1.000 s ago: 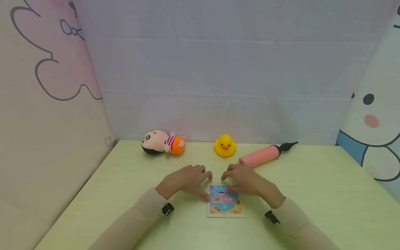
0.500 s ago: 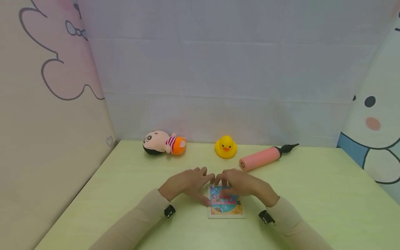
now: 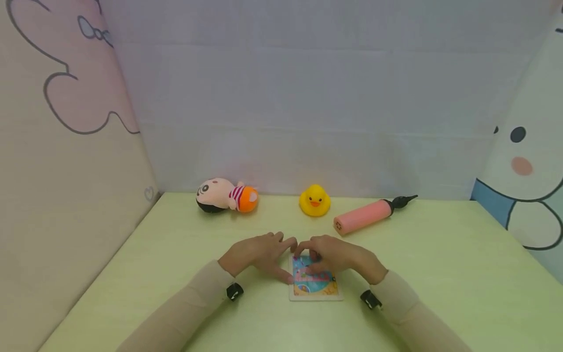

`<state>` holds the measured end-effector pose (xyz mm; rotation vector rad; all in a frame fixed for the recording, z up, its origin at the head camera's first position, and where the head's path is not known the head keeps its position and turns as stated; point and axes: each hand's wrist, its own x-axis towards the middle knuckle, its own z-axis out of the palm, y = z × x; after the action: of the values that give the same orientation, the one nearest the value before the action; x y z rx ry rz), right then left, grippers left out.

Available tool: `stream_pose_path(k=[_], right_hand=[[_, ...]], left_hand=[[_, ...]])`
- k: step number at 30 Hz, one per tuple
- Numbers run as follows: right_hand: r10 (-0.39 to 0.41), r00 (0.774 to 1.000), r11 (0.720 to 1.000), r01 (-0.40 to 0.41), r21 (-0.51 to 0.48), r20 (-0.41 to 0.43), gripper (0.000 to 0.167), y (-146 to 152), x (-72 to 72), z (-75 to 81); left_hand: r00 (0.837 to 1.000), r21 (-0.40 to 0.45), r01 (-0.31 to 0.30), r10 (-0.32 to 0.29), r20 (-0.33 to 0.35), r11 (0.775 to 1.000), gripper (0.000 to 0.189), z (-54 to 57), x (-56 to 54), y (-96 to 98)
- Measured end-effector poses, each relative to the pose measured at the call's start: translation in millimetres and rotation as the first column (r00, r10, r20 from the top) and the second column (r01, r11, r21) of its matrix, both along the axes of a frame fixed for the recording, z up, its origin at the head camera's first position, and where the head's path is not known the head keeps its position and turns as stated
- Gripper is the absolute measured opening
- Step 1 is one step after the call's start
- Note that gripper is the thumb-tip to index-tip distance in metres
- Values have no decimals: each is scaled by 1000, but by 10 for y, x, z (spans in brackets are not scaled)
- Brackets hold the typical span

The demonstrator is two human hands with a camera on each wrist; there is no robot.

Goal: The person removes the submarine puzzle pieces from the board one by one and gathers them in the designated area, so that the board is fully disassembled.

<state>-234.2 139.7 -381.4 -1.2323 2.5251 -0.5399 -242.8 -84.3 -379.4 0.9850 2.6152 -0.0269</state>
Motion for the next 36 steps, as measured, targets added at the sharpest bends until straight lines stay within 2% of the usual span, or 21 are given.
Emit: stream_pose_path(k=[16,23,36], right_hand=[[-75,997,996,73,46,37,36,-36,27,25],[-121,991,991,118,56,48,36,-61,80,55],[-98,992,994,93,65,84,34,-91,63,31]], left_hand=[[1000,-18,-6,7,8,1000,73,12,-47,1],[996,-22,-56,58,74,998,75,7,-39,10],[988,-51,-93,99,122,994,74,20,-52,5]])
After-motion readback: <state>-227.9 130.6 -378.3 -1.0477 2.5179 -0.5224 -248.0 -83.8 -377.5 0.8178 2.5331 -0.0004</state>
